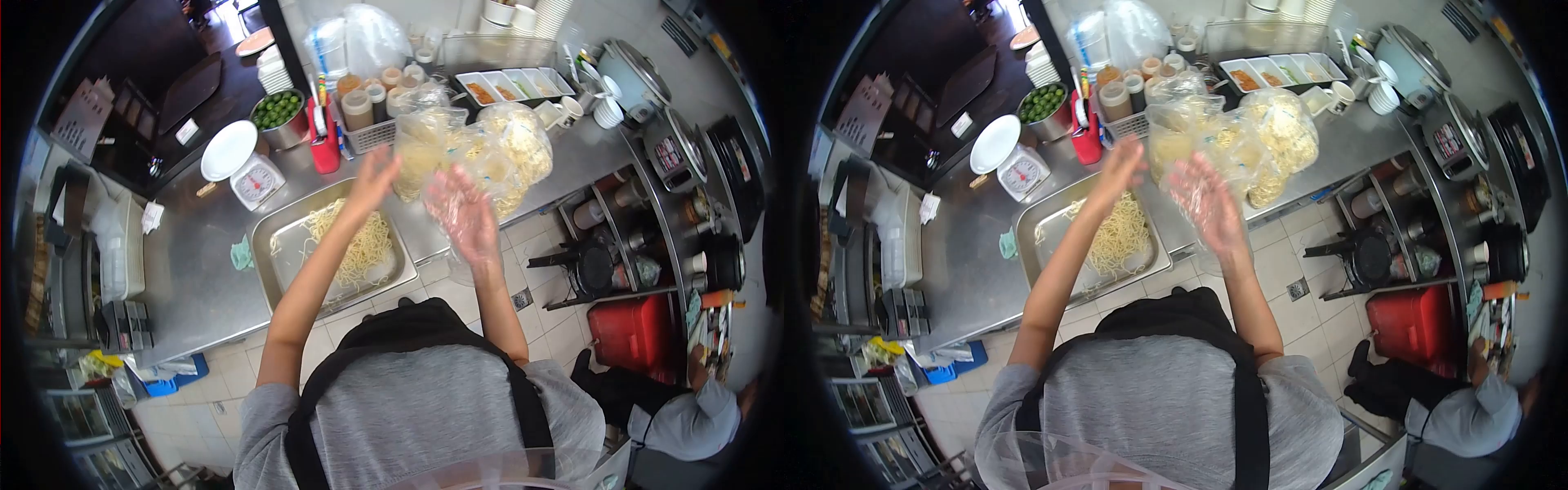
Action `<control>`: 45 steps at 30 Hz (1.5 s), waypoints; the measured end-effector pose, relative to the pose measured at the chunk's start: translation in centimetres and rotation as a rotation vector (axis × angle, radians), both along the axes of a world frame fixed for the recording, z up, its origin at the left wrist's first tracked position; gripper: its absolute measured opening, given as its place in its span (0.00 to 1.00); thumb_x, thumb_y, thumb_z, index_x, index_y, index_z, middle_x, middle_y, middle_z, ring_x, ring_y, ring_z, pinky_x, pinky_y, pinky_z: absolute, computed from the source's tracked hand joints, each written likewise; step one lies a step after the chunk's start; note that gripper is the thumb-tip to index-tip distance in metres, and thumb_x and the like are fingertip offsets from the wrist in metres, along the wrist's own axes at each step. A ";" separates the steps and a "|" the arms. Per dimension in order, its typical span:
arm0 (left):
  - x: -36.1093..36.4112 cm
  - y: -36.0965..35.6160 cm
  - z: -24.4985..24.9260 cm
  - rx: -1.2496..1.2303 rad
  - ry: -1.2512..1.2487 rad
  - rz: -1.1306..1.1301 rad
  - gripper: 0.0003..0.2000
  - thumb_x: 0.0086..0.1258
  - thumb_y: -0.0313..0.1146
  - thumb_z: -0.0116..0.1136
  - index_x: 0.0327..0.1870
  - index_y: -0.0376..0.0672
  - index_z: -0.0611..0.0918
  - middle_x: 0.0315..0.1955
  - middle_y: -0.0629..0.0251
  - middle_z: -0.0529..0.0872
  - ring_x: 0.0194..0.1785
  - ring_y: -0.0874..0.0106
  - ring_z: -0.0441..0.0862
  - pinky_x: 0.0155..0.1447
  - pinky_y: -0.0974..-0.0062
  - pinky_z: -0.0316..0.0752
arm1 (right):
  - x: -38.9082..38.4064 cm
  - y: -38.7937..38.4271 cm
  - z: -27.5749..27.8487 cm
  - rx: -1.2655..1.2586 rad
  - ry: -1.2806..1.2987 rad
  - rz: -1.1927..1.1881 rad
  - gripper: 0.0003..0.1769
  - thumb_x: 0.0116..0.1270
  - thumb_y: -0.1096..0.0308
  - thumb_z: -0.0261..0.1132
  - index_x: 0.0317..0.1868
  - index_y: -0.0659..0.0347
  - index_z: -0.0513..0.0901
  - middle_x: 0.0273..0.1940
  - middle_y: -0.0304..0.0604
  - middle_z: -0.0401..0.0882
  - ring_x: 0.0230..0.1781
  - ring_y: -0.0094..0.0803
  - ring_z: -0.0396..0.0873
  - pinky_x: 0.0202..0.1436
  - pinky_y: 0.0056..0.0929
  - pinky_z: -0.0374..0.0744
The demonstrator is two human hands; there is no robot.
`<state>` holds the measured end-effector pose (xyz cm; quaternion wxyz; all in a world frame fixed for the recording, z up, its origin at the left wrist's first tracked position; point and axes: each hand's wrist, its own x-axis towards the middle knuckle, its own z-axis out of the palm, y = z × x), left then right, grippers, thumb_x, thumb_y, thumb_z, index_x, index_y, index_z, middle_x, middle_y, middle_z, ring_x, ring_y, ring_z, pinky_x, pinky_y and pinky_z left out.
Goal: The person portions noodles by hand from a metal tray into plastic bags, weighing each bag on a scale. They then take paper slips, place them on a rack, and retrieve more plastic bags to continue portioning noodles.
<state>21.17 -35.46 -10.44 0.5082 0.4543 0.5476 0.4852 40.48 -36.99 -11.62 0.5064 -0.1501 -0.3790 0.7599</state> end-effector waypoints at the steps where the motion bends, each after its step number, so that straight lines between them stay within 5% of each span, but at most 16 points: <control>1: -0.4 -2.0 -0.3 -0.078 0.040 -0.069 0.24 0.70 0.42 0.54 0.63 0.43 0.68 0.52 0.61 0.77 0.46 0.73 0.80 0.46 0.76 0.76 | -1.1 0.1 0.8 0.008 0.048 0.010 0.44 0.61 0.32 0.51 0.71 0.50 0.55 0.68 0.47 0.57 0.66 0.47 0.62 0.66 0.51 0.64; 5: 1.3 -9.5 -2.9 -0.193 0.104 -0.452 0.16 0.71 0.44 0.53 0.39 0.39 0.84 0.31 0.68 0.84 0.35 0.82 0.77 0.40 0.81 0.71 | -6.2 0.2 2.0 -0.004 0.160 0.121 0.45 0.62 0.29 0.46 0.73 0.36 0.42 0.74 0.43 0.43 0.72 0.50 0.50 0.68 0.54 0.59; 8: 2.1 -11.9 -4.8 0.085 -0.067 -0.313 0.14 0.72 0.40 0.53 0.37 0.37 0.84 0.26 0.72 0.83 0.33 0.83 0.75 0.40 0.82 0.70 | -9.5 -0.3 1.9 -0.007 0.174 0.199 0.44 0.62 0.28 0.44 0.73 0.33 0.40 0.74 0.41 0.41 0.72 0.50 0.49 0.68 0.54 0.57; 12: -0.4 -14.7 -3.8 0.056 0.171 -0.256 0.13 0.71 0.37 0.53 0.40 0.36 0.83 0.32 0.65 0.84 0.38 0.77 0.78 0.46 0.77 0.71 | -13.1 -0.1 0.5 0.045 0.190 0.231 0.43 0.64 0.31 0.45 0.73 0.35 0.40 0.74 0.42 0.38 0.72 0.49 0.49 0.69 0.52 0.55; 15: -4.1 -17.2 -3.3 0.107 0.468 -0.033 0.14 0.68 0.38 0.55 0.44 0.36 0.81 0.43 0.55 0.82 0.49 0.65 0.77 0.54 0.69 0.70 | -15.8 0.9 0.4 0.117 -0.501 0.227 0.45 0.64 0.38 0.53 0.74 0.38 0.40 0.74 0.44 0.38 0.72 0.50 0.48 0.70 0.51 0.54; 16: -5.8 -18.5 -3.8 0.150 0.662 0.119 0.16 0.67 0.38 0.56 0.48 0.36 0.80 0.47 0.51 0.80 0.54 0.60 0.75 0.58 0.66 0.68 | -14.5 0.0 -0.6 0.389 -0.510 0.269 0.51 0.60 0.47 0.63 0.74 0.39 0.39 0.74 0.48 0.39 0.72 0.53 0.47 0.70 0.50 0.53; 18: -9.6 -21.1 -5.5 0.074 1.177 0.554 0.23 0.64 0.40 0.59 0.56 0.36 0.74 0.50 0.45 0.77 0.59 0.57 0.70 0.62 0.63 0.64 | -14.1 0.9 -4.8 0.719 -1.160 0.341 0.54 0.55 0.52 0.68 0.74 0.41 0.40 0.74 0.50 0.38 0.72 0.55 0.46 0.71 0.49 0.53; 20: -11.9 -24.2 -7.8 -0.267 1.423 0.724 0.28 0.63 0.37 0.60 0.61 0.34 0.67 0.42 0.38 0.79 0.51 0.51 0.76 0.53 0.61 0.71 | -14.6 -0.1 -5.9 0.906 -1.599 0.372 0.54 0.52 0.56 0.70 0.73 0.45 0.44 0.74 0.52 0.40 0.72 0.56 0.45 0.71 0.47 0.54; 22: -13.9 -25.5 -10.3 -0.346 0.980 0.629 0.26 0.62 0.32 0.58 0.60 0.32 0.65 0.38 0.36 0.80 0.47 0.47 0.78 0.49 0.57 0.73 | -15.9 -2.5 -5.2 0.970 -1.827 0.399 0.50 0.51 0.59 0.70 0.72 0.49 0.52 0.73 0.53 0.43 0.72 0.56 0.44 0.71 0.45 0.54; 25: -14.8 -25.5 -11.1 -0.316 0.793 0.577 0.24 0.62 0.27 0.55 0.58 0.29 0.65 0.34 0.35 0.80 0.42 0.42 0.79 0.44 0.54 0.74 | -17.1 -0.3 -14.1 0.990 -1.505 0.182 0.41 0.49 0.62 0.70 0.66 0.56 0.65 0.68 0.54 0.56 0.71 0.54 0.48 0.70 0.41 0.58; 26: -14.6 -25.6 -11.1 -0.290 0.807 0.577 0.22 0.62 0.26 0.54 0.57 0.28 0.66 0.33 0.35 0.80 0.41 0.41 0.78 0.43 0.53 0.74 | -17.6 0.0 -14.7 1.176 -1.461 0.128 0.35 0.49 0.62 0.70 0.59 0.59 0.72 0.61 0.56 0.67 0.66 0.50 0.60 0.68 0.37 0.63; 29: -15.1 -25.7 -10.6 -0.281 0.707 0.540 0.21 0.63 0.25 0.53 0.56 0.28 0.67 0.33 0.35 0.80 0.42 0.42 0.78 0.43 0.54 0.74 | -17.5 1.5 -8.8 0.869 -1.154 0.321 0.37 0.45 0.63 0.71 0.59 0.57 0.73 0.52 0.54 0.74 0.59 0.48 0.69 0.63 0.38 0.67; 33: -15.5 -24.6 -7.7 -0.450 0.889 0.481 0.23 0.64 0.32 0.56 0.58 0.31 0.68 0.41 0.40 0.80 0.45 0.46 0.79 0.44 0.55 0.74 | -16.9 1.9 0.3 0.961 -1.119 0.502 0.41 0.48 0.55 0.73 0.63 0.56 0.70 0.58 0.51 0.72 0.59 0.47 0.69 0.64 0.35 0.67; 35: -16.4 -22.9 -6.1 -0.327 1.125 0.534 0.24 0.64 0.36 0.59 0.59 0.35 0.71 0.45 0.44 0.80 0.46 0.50 0.79 0.45 0.62 0.74 | -16.1 2.6 1.1 0.972 -0.957 0.374 0.39 0.52 0.55 0.72 0.64 0.54 0.68 0.60 0.50 0.70 0.61 0.44 0.69 0.65 0.35 0.66; 41: -16.6 -8.2 5.5 0.470 0.812 0.493 0.19 0.63 0.28 0.58 0.56 0.39 0.75 0.45 0.52 0.80 0.49 0.54 0.78 0.51 0.67 0.73 | -13.6 4.5 -0.4 0.565 -0.675 0.335 0.28 0.64 0.63 0.65 0.64 0.58 0.70 0.62 0.46 0.69 0.63 0.34 0.67 0.65 0.33 0.66; 45: -17.3 7.6 6.7 0.671 0.702 0.343 0.17 0.62 0.30 0.60 0.54 0.48 0.78 0.54 0.54 0.75 0.57 0.56 0.74 0.55 0.66 0.72 | -13.2 4.1 -5.2 0.701 -0.842 0.386 0.27 0.65 0.62 0.63 0.64 0.56 0.70 0.63 0.44 0.69 0.65 0.34 0.65 0.66 0.33 0.64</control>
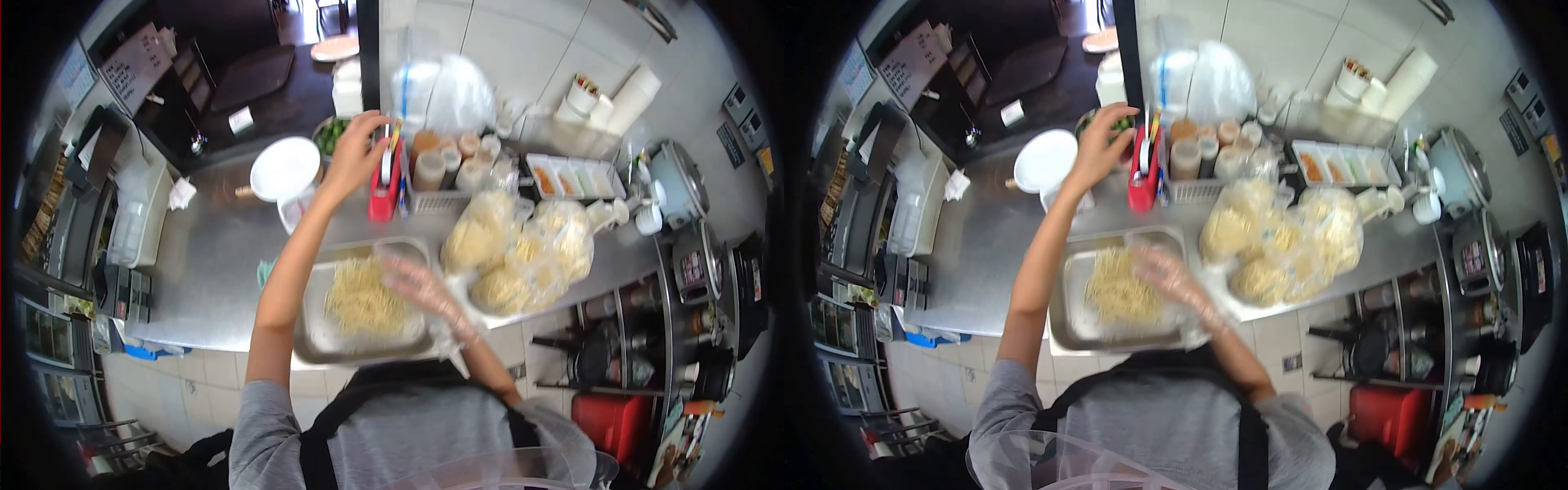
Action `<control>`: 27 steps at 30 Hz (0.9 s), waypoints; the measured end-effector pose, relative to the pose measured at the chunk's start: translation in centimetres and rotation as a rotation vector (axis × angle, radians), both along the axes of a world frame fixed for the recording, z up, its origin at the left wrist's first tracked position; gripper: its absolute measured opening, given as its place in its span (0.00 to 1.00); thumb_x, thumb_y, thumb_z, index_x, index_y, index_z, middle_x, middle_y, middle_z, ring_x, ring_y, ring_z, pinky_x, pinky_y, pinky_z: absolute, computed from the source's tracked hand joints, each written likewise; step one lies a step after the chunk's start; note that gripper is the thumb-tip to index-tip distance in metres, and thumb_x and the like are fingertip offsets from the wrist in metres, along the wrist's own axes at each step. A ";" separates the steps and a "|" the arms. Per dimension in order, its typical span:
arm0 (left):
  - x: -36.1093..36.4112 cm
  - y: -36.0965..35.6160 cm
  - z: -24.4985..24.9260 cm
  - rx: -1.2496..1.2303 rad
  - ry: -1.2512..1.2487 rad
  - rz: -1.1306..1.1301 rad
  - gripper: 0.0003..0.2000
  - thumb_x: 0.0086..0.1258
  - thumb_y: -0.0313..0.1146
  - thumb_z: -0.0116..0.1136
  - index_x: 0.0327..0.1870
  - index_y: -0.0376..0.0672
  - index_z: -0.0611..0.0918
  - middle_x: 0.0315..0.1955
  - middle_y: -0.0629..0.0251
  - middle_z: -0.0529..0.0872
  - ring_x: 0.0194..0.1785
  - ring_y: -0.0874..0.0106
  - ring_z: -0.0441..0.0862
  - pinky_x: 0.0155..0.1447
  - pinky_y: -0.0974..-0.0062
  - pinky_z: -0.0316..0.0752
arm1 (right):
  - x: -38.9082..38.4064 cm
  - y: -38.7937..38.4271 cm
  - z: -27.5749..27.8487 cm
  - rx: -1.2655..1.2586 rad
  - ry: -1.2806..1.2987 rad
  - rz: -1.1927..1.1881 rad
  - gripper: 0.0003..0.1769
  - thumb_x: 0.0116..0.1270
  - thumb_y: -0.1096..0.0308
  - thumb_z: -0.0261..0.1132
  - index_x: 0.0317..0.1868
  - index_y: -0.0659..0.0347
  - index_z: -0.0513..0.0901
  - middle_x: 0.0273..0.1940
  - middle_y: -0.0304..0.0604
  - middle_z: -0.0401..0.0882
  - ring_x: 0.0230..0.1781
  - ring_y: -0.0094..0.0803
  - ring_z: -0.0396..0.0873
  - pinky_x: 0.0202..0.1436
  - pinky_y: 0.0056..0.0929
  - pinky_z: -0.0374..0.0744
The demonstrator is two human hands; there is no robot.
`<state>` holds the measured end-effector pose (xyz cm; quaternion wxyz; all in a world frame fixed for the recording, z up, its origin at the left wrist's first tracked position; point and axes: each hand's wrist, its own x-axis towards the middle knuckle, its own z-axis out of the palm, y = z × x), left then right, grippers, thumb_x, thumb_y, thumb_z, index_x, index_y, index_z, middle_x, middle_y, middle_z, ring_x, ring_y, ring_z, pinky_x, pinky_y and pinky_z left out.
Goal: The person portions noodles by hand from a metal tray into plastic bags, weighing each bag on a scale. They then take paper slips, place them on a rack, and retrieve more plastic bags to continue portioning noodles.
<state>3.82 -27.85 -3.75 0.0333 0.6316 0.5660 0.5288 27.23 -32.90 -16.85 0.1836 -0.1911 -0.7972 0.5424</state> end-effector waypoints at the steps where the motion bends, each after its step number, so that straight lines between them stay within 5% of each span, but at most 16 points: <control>1: -0.5 4.1 -0.4 0.003 0.020 0.039 0.19 0.60 0.32 0.62 0.55 0.51 0.78 0.57 0.53 0.73 0.60 0.53 0.70 0.59 0.64 0.68 | 0.1 -0.6 0.2 0.000 0.027 0.053 0.26 0.65 0.61 0.63 0.63 0.56 0.70 0.61 0.45 0.70 0.59 0.35 0.70 0.64 0.34 0.66; 5: -2.6 16.2 -1.1 0.062 0.224 0.353 0.25 0.57 0.35 0.65 0.59 0.59 0.76 0.64 0.55 0.68 0.68 0.47 0.57 0.70 0.62 0.54 | 1.0 -1.4 0.2 0.010 0.130 0.186 0.25 0.65 0.63 0.62 0.62 0.55 0.71 0.59 0.46 0.71 0.47 0.33 0.78 0.58 0.34 0.72; 8: -3.5 20.1 0.8 -0.153 -0.007 0.233 0.23 0.59 0.32 0.62 0.59 0.52 0.77 0.67 0.55 0.63 0.71 0.55 0.55 0.69 0.61 0.58 | 2.0 -0.6 -0.4 -0.046 0.175 0.225 0.25 0.64 0.66 0.63 0.62 0.57 0.71 0.60 0.46 0.71 0.46 0.33 0.78 0.56 0.32 0.74; 11: -4.5 22.5 4.2 0.021 -0.152 0.077 0.21 0.60 0.26 0.58 0.57 0.46 0.78 0.61 0.58 0.73 0.66 0.66 0.67 0.69 0.73 0.59 | 2.8 0.4 0.1 -0.157 0.136 0.207 0.26 0.64 0.69 0.63 0.62 0.58 0.70 0.61 0.46 0.70 0.47 0.32 0.78 0.55 0.30 0.75; 14: -3.0 20.0 11.7 0.246 -0.255 -0.055 0.21 0.60 0.24 0.56 0.57 0.46 0.78 0.61 0.59 0.73 0.65 0.67 0.68 0.67 0.74 0.60 | 2.7 1.7 0.1 -0.203 0.164 0.188 0.31 0.62 0.71 0.63 0.66 0.57 0.65 0.61 0.48 0.69 0.50 0.32 0.76 0.55 0.30 0.75; 18: -2.0 14.3 17.0 0.451 -0.142 0.011 0.20 0.53 0.23 0.62 0.50 0.36 0.79 0.47 0.58 0.78 0.41 0.70 0.82 0.44 0.78 0.77 | 2.6 1.3 3.3 -0.540 0.195 0.122 0.44 0.58 0.76 0.63 0.72 0.52 0.49 0.63 0.51 0.65 0.54 0.35 0.74 0.53 0.30 0.75; 21: 0.1 7.3 16.6 0.421 -0.048 0.156 0.21 0.52 0.19 0.61 0.51 0.35 0.78 0.46 0.60 0.76 0.35 0.75 0.82 0.40 0.79 0.77 | 2.1 2.0 3.0 -0.629 0.325 0.075 0.56 0.53 0.79 0.63 0.74 0.44 0.34 0.68 0.51 0.57 0.55 0.37 0.73 0.50 0.30 0.77; 23: 0.0 1.9 15.3 0.352 -0.047 0.199 0.21 0.51 0.18 0.60 0.51 0.34 0.78 0.45 0.61 0.75 0.32 0.76 0.83 0.38 0.80 0.77 | 1.5 2.6 2.9 -0.597 0.402 0.006 0.59 0.51 0.77 0.65 0.74 0.43 0.34 0.69 0.50 0.54 0.56 0.38 0.71 0.48 0.29 0.77; 27: -1.9 -6.5 10.3 0.076 -0.433 0.083 0.23 0.55 0.15 0.55 0.56 0.33 0.74 0.51 0.60 0.73 0.32 0.76 0.82 0.34 0.81 0.78 | -0.5 3.3 4.9 -0.557 0.509 -0.196 0.62 0.48 0.66 0.72 0.73 0.42 0.34 0.70 0.50 0.50 0.61 0.43 0.68 0.51 0.33 0.78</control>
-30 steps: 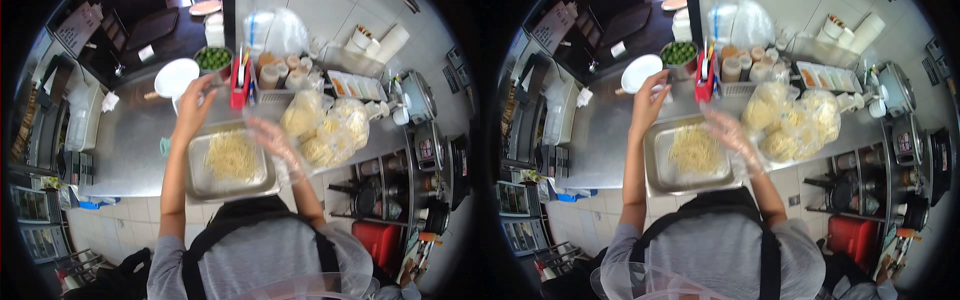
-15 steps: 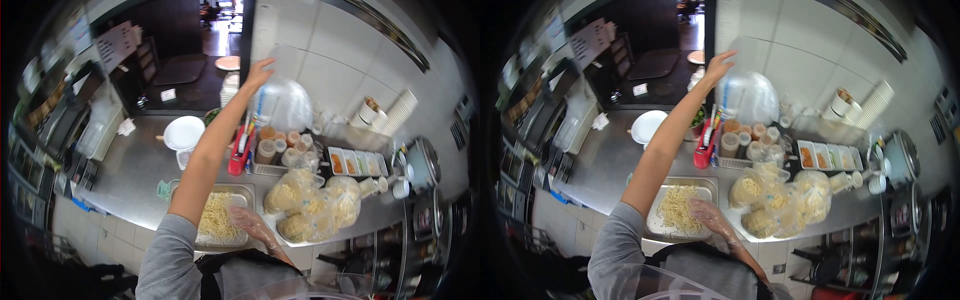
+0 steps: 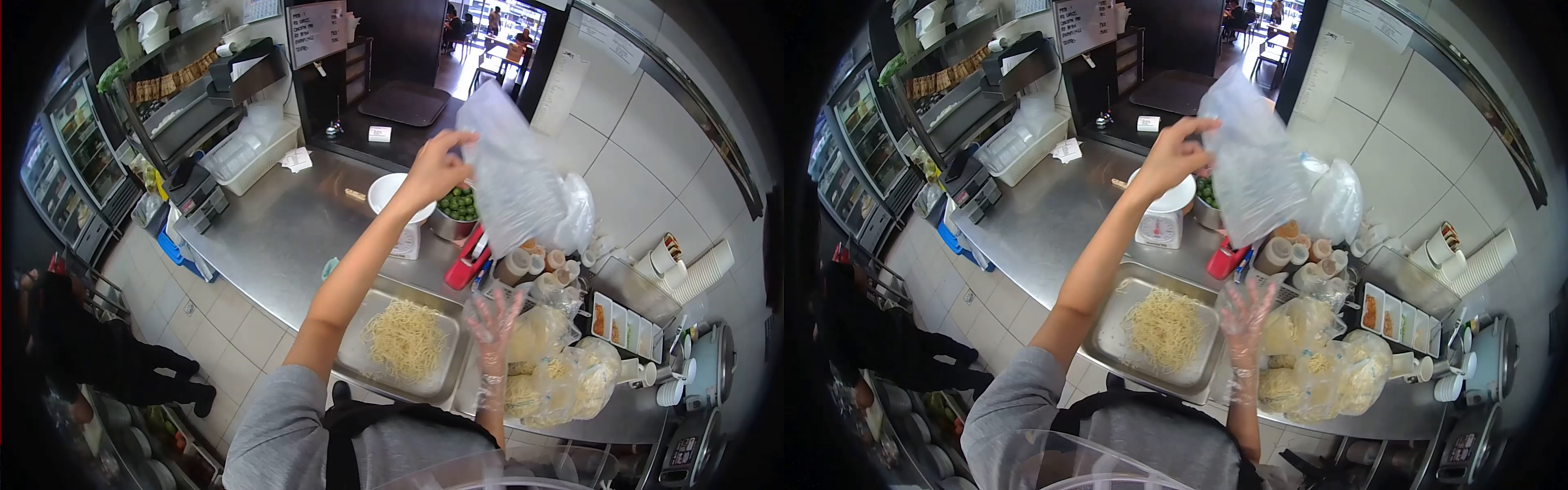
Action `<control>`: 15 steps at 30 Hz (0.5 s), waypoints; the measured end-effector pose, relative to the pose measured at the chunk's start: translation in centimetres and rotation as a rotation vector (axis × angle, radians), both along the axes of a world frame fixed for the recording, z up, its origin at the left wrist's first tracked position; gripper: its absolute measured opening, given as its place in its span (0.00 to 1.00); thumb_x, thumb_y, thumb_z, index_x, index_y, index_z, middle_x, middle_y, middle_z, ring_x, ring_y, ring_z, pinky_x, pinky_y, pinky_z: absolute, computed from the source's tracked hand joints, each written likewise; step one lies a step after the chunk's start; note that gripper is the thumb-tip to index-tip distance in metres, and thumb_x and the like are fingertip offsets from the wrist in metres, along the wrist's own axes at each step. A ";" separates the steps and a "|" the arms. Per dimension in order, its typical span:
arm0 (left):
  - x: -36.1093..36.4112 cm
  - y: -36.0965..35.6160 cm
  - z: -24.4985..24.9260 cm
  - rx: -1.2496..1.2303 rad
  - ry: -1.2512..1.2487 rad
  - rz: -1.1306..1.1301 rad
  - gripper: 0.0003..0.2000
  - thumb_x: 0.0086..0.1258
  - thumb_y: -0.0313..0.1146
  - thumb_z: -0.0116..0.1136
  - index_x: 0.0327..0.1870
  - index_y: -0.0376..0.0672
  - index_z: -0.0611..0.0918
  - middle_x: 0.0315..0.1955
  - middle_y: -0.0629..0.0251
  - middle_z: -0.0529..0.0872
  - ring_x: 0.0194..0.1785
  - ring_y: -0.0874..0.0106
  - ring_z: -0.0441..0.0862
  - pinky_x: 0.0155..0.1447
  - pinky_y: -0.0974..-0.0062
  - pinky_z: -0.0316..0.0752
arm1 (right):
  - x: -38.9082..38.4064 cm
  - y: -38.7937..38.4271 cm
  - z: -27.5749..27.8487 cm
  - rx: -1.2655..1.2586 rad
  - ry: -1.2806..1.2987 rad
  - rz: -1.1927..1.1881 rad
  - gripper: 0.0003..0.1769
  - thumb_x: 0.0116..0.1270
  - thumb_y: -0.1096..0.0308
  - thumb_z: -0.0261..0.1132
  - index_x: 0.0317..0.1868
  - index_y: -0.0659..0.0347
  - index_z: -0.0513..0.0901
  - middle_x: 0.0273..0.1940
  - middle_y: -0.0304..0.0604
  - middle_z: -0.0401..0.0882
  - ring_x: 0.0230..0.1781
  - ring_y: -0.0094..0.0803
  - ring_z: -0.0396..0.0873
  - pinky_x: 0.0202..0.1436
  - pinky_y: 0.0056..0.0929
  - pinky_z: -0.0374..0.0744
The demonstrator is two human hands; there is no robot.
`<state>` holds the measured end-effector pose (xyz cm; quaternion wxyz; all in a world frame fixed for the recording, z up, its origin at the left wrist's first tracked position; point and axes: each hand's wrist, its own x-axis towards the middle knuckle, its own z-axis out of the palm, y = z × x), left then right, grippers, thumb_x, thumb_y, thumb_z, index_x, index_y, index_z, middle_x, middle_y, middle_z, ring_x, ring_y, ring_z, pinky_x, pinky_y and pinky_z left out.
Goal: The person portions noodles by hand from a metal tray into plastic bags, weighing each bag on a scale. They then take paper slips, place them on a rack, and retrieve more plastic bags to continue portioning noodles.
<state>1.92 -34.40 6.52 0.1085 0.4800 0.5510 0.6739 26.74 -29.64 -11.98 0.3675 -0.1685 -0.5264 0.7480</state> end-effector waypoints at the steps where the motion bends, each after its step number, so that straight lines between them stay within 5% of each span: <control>1: -0.8 -1.5 -2.0 -0.023 -0.011 -0.021 0.24 0.54 0.15 0.54 0.56 0.34 0.74 0.52 0.59 0.74 0.33 0.76 0.82 0.34 0.80 0.78 | -0.5 -0.3 0.5 0.057 0.035 0.021 0.63 0.47 0.69 0.71 0.73 0.41 0.34 0.71 0.50 0.48 0.61 0.42 0.67 0.51 0.33 0.78; 3: -0.7 -5.1 -4.7 -0.149 -0.096 -0.051 0.23 0.54 0.16 0.55 0.56 0.36 0.75 0.51 0.59 0.75 0.33 0.76 0.82 0.31 0.81 0.78 | -1.8 -2.0 2.4 0.170 0.105 0.069 0.64 0.45 0.74 0.69 0.73 0.39 0.33 0.72 0.51 0.44 0.62 0.41 0.65 0.51 0.33 0.76; 4: -0.2 -7.0 -5.6 -0.233 -0.102 -0.058 0.22 0.55 0.17 0.54 0.55 0.36 0.75 0.52 0.59 0.75 0.33 0.76 0.82 0.31 0.81 0.77 | -2.9 -3.9 3.8 -0.079 -0.005 -0.085 0.59 0.46 0.74 0.70 0.74 0.46 0.41 0.69 0.52 0.52 0.60 0.38 0.67 0.50 0.30 0.77; 5: -0.6 -8.1 -7.7 -0.235 -0.119 -0.090 0.22 0.57 0.19 0.53 0.56 0.37 0.76 0.54 0.58 0.73 0.32 0.76 0.82 0.30 0.82 0.77 | -3.7 -4.7 2.9 0.093 0.022 -0.077 0.56 0.47 0.75 0.70 0.73 0.50 0.45 0.66 0.51 0.56 0.59 0.36 0.68 0.50 0.28 0.76; 7: -0.7 -11.0 -10.1 -0.359 -0.014 -0.059 0.22 0.59 0.24 0.59 0.57 0.39 0.75 0.59 0.51 0.68 0.40 0.69 0.82 0.34 0.79 0.78 | -5.4 -6.2 0.2 0.434 0.079 -0.061 0.49 0.50 0.77 0.69 0.71 0.56 0.53 0.61 0.49 0.65 0.56 0.33 0.70 0.49 0.24 0.76; 13: 4.7 -19.8 -12.1 -0.311 0.605 0.590 0.19 0.61 0.37 0.63 0.53 0.44 0.79 0.66 0.41 0.57 0.59 0.52 0.72 0.53 0.62 0.75 | -10.7 -14.3 3.5 0.232 -0.021 -0.135 0.34 0.59 0.84 0.60 0.67 0.61 0.61 0.41 0.38 0.75 0.37 0.21 0.75 0.39 0.18 0.75; 15: 6.1 -22.0 -11.9 -0.210 0.579 0.440 0.17 0.60 0.34 0.61 0.51 0.45 0.79 0.65 0.44 0.59 0.60 0.51 0.71 0.55 0.60 0.73 | -11.9 -15.3 3.3 0.306 0.018 -0.079 0.34 0.60 0.83 0.60 0.67 0.61 0.61 0.38 0.37 0.74 0.34 0.20 0.74 0.36 0.18 0.74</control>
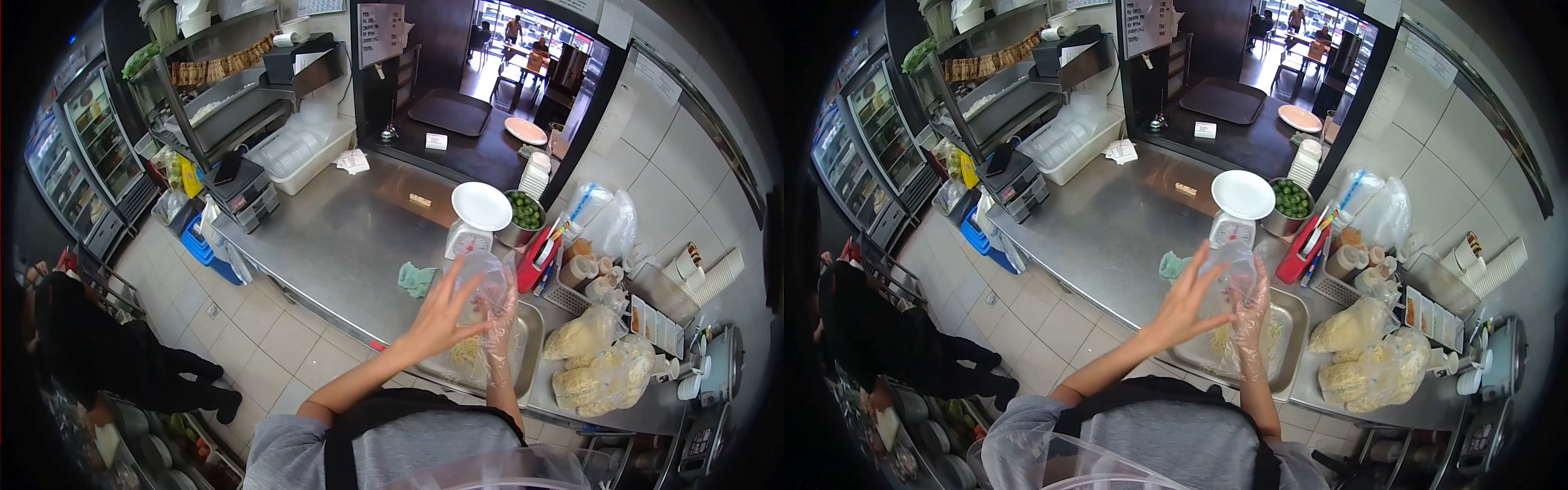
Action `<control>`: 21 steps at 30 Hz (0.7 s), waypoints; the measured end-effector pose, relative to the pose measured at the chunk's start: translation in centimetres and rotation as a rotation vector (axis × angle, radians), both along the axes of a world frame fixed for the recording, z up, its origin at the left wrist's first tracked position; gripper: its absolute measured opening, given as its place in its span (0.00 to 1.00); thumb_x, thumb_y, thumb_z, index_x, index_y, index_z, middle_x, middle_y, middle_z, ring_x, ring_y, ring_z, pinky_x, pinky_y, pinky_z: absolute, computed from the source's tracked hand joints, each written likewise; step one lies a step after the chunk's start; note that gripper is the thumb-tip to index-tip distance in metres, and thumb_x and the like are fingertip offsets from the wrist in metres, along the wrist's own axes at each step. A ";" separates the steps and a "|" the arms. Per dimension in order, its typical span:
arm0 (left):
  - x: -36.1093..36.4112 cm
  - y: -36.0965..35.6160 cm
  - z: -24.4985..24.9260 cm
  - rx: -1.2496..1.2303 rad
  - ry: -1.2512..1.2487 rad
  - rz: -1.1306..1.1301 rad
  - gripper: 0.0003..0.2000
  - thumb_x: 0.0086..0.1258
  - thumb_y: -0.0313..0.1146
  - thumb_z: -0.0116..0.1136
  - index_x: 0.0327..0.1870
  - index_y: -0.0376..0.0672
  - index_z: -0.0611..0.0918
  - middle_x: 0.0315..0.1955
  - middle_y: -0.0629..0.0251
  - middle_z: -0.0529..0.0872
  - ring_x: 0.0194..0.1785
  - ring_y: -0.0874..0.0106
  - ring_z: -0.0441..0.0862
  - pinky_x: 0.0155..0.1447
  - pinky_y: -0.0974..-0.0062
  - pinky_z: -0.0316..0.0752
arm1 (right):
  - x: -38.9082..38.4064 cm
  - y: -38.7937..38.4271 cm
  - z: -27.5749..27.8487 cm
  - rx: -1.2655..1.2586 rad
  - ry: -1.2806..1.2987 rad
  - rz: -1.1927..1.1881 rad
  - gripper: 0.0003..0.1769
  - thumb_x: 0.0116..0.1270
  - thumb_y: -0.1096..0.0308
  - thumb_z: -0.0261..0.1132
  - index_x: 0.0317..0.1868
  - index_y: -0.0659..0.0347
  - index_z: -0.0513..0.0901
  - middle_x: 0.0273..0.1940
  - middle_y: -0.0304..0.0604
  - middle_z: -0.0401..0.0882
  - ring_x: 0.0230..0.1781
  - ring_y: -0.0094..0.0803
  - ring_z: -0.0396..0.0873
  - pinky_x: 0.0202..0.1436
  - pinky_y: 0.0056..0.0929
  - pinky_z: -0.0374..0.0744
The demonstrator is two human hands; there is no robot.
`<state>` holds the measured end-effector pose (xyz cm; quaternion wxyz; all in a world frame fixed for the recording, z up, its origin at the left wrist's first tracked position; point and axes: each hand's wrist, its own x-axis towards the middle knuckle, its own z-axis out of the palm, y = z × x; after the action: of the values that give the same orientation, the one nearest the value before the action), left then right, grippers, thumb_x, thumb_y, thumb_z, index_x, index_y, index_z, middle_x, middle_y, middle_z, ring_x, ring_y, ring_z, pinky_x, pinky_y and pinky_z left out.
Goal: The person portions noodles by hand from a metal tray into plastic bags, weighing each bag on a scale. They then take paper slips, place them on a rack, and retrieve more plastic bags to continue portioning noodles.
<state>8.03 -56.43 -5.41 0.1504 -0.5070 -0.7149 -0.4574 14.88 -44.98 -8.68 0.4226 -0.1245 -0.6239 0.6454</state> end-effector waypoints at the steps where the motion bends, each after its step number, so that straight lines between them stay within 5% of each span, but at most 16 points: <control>1: 0.1 -0.9 -0.1 0.030 -0.016 -0.085 0.16 0.60 0.33 0.61 0.50 0.45 0.80 0.65 0.45 0.60 0.60 0.51 0.71 0.56 0.59 0.73 | -0.4 -0.5 -0.3 0.003 -0.010 0.020 0.34 0.60 0.82 0.60 0.67 0.60 0.61 0.37 0.36 0.74 0.34 0.20 0.74 0.35 0.18 0.74; 7: -4.6 -3.8 -4.0 -0.315 0.023 -0.057 0.22 0.54 0.21 0.55 0.53 0.44 0.77 0.60 0.54 0.72 0.61 0.55 0.72 0.55 0.62 0.74 | -0.5 -2.7 -1.4 -0.116 -0.100 0.155 0.39 0.57 0.73 0.67 0.69 0.59 0.59 0.39 0.39 0.74 0.39 0.23 0.74 0.40 0.19 0.76; 10: -7.1 -5.2 -4.5 -0.099 -0.167 -0.044 0.26 0.55 0.18 0.52 0.58 0.44 0.75 0.60 0.54 0.72 0.61 0.57 0.71 0.54 0.68 0.74 | 2.1 -1.9 -0.7 -0.164 -0.282 0.262 0.48 0.51 0.62 0.73 0.70 0.59 0.58 0.49 0.49 0.74 0.51 0.36 0.74 0.53 0.32 0.75; 13: -9.0 -8.6 -3.7 -0.004 -0.266 -0.021 0.30 0.56 0.17 0.51 0.65 0.41 0.68 0.63 0.51 0.69 0.61 0.52 0.70 0.55 0.67 0.74 | 6.7 3.1 -7.3 0.654 -0.870 -0.096 0.60 0.40 0.50 0.77 0.71 0.60 0.54 0.61 0.61 0.65 0.64 0.52 0.63 0.65 0.45 0.65; 16: -10.4 -11.8 -5.3 -0.023 -0.347 0.023 0.33 0.57 0.16 0.50 0.68 0.43 0.63 0.65 0.54 0.66 0.58 0.60 0.75 0.47 0.73 0.78 | 8.8 5.8 -12.8 0.700 -1.336 -0.106 0.68 0.33 0.43 0.78 0.71 0.62 0.51 0.67 0.66 0.54 0.71 0.58 0.48 0.72 0.44 0.51; 17: -10.5 -12.6 -5.8 -0.003 -0.556 -0.030 0.33 0.58 0.15 0.49 0.68 0.43 0.62 0.67 0.55 0.63 0.55 0.63 0.76 0.43 0.76 0.79 | 8.9 5.8 -14.1 0.756 -1.400 -0.140 0.71 0.30 0.41 0.78 0.72 0.62 0.49 0.68 0.66 0.52 0.71 0.59 0.48 0.73 0.45 0.50; 18: -10.6 -13.2 -6.6 0.002 -0.766 -0.070 0.33 0.59 0.15 0.49 0.69 0.43 0.61 0.68 0.56 0.60 0.53 0.66 0.77 0.39 0.78 0.80 | 8.1 5.0 -14.7 0.755 -1.414 -0.148 0.73 0.29 0.41 0.78 0.72 0.62 0.47 0.68 0.67 0.50 0.71 0.61 0.47 0.73 0.46 0.50; 21: -11.0 -13.1 -8.5 0.032 -0.798 -0.048 0.34 0.59 0.13 0.48 0.70 0.43 0.58 0.70 0.56 0.55 0.51 0.68 0.77 0.36 0.80 0.80 | 5.9 3.8 -14.8 0.673 -1.362 -0.113 0.75 0.27 0.44 0.80 0.73 0.56 0.43 0.70 0.69 0.43 0.70 0.65 0.47 0.71 0.50 0.54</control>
<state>-2.93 -69.51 -13.87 -0.1421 -0.3035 -0.6981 -0.6328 20.81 -41.15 -23.46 -0.0081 -0.3915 -0.9027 0.1784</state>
